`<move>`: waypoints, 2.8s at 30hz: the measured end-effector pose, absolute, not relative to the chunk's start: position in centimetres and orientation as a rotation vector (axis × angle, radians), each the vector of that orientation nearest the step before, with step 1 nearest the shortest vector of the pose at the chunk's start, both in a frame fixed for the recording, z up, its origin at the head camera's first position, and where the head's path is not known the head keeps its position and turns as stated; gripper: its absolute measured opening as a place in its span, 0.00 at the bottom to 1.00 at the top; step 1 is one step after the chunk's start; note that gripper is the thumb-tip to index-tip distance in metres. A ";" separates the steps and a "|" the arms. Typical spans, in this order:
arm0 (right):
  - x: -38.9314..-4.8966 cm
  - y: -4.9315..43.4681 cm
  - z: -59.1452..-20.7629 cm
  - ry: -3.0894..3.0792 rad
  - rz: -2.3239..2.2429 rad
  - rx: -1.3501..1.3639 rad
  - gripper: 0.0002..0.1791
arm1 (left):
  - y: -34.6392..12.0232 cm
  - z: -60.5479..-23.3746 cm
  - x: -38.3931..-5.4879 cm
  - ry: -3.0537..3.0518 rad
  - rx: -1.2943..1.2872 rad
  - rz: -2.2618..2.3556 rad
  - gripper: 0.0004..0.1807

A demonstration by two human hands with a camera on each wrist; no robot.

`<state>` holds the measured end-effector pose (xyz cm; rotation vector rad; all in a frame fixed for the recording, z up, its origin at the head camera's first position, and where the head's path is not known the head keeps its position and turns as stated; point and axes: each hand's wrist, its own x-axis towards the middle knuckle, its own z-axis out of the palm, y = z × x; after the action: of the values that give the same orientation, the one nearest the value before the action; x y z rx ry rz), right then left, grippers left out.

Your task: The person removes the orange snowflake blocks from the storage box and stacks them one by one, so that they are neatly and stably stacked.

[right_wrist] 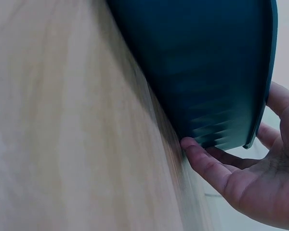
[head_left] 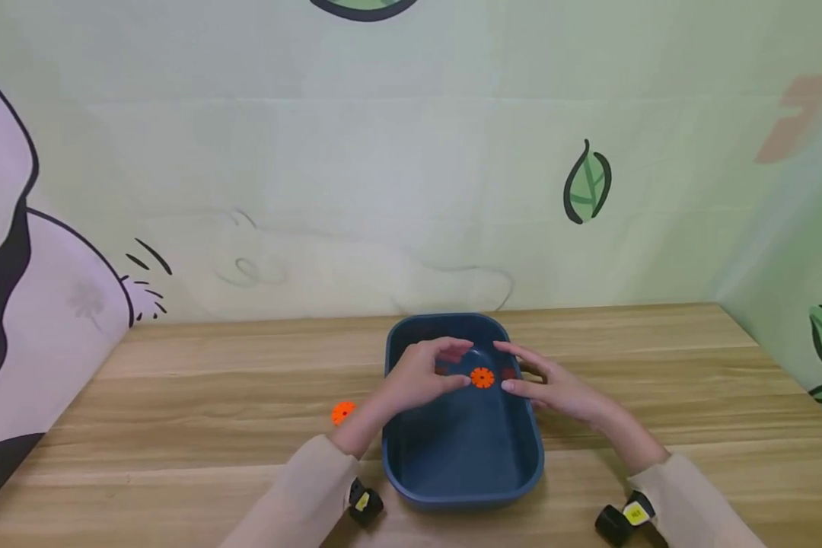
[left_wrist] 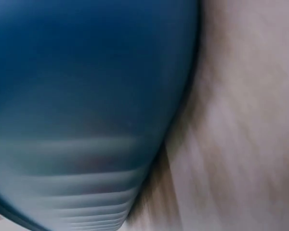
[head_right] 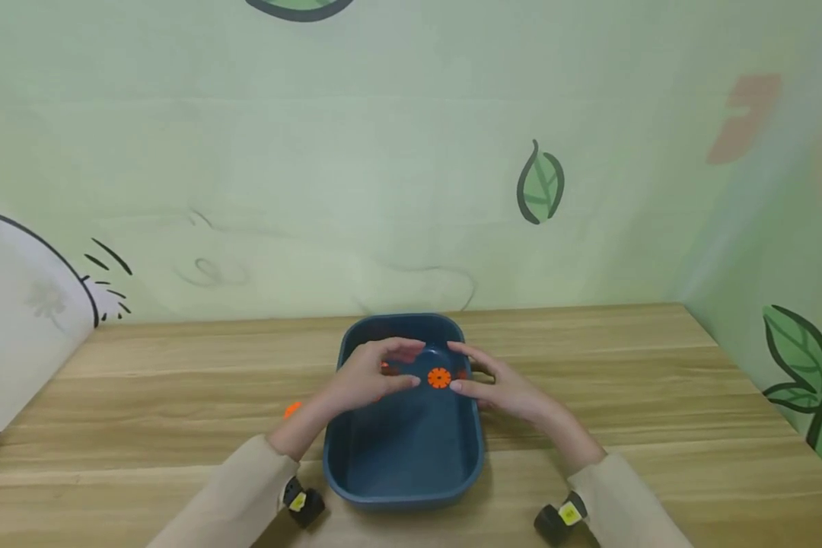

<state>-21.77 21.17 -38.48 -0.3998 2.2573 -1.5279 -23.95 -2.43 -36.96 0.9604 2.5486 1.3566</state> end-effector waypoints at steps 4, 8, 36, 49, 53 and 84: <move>-21.8 21.1 -38.6 2.267 -1.518 -0.410 0.33 | -2.1 -37.2 -24.3 2.544 0.980 1.252 0.25; -21.9 21.0 -38.7 2.274 -1.511 -0.419 0.33 | -1.8 -37.5 -24.7 2.538 1.025 1.115 0.26; -21.8 21.1 -38.7 2.273 -1.520 -0.439 0.35 | -0.6 -38.0 -25.4 2.570 1.176 0.471 0.23; -21.8 21.0 -38.6 2.215 -1.567 -0.443 0.35 | -0.6 -38.1 -25.0 2.603 1.198 0.283 0.18; -21.7 21.0 -38.5 2.228 -1.552 -0.439 0.35 | -0.6 -38.2 -24.9 2.619 1.192 0.284 0.13; -21.6 21.0 -38.5 2.309 -1.499 -0.420 0.36 | -6.9 -34.5 -23.3 2.479 1.018 1.064 0.22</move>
<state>-21.64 21.00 -38.47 -0.4201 2.3085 -1.4987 -23.28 -6.93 -34.49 1.0185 2.4791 1.0640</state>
